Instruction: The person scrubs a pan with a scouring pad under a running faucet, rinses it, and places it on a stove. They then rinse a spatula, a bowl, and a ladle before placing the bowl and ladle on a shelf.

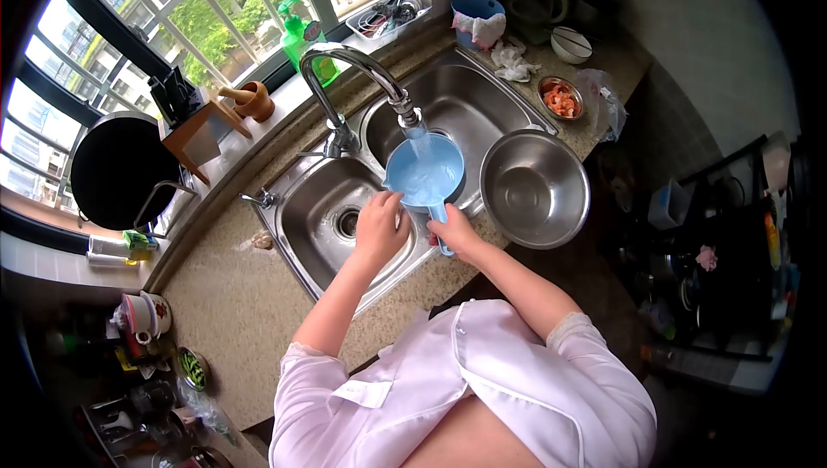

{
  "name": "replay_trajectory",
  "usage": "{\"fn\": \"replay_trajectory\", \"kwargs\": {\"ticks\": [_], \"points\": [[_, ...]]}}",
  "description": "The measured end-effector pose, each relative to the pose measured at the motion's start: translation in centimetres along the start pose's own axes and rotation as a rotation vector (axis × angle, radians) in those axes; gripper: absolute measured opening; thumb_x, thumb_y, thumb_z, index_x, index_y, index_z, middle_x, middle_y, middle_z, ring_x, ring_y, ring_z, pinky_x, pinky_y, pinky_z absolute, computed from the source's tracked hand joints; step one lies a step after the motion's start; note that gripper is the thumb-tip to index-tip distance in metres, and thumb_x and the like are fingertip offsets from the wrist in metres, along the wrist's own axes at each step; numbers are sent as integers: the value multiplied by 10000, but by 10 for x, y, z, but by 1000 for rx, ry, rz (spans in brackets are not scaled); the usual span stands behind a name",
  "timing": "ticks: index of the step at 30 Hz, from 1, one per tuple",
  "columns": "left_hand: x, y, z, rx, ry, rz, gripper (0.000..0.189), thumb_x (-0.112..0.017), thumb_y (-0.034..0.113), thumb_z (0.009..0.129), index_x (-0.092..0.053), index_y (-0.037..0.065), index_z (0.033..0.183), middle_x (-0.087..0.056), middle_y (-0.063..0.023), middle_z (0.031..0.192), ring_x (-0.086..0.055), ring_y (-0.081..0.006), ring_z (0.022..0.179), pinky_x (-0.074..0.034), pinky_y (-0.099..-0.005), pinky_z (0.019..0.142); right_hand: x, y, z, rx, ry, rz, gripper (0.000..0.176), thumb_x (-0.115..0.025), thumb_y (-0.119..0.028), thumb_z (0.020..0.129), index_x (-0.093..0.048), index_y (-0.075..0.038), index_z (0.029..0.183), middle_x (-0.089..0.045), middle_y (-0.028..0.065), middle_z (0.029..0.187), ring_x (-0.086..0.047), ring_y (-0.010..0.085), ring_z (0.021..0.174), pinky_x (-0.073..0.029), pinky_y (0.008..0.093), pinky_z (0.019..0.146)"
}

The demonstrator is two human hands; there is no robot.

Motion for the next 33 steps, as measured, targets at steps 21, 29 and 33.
{"fn": "replay_trajectory", "kwargs": {"ticks": [21, 29, 33], "points": [[-108, -24, 88, 200, -840, -415, 322, -464, 28, 802, -607, 31, 1090, -643, -150, 996, -608, -265, 892, -436, -342, 767, -4, -16, 10, 41, -63, -25, 395, -554, 5, 730, -408, 49, 1095, -516, 141, 1000, -618, 218, 728, -576, 310, 528], [-128, -76, 93, -130, -816, 136, 727, -511, 406, 848, -137, 212, 1441, -165, -110, 1489, -113, -352, 1369, -170, -437, 1102, -6, -12, 6, 77, -83, -82, 332, -528, 8, 744, -425, 36, 1058, -517, 107, 918, -588, 177, 680, -571, 321, 542], [-146, -94, 103, 75, -650, 199, 792, -549, 502, 789, -223, 145, 1416, -232, -124, 1464, -203, -377, 1337, -264, -437, 1064, -2, -9, 24, 68, -53, -68, 301, -520, 13, 749, -438, 22, 1038, -520, 73, 848, -571, 157, 624, -566, 331, 541]]}}
Point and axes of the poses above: each hand's wrist, its own z-axis towards the middle knuckle, its own x-axis out of the back of the hand, y = z × x, the point moved 4 cm from there along z, towards the middle knuckle
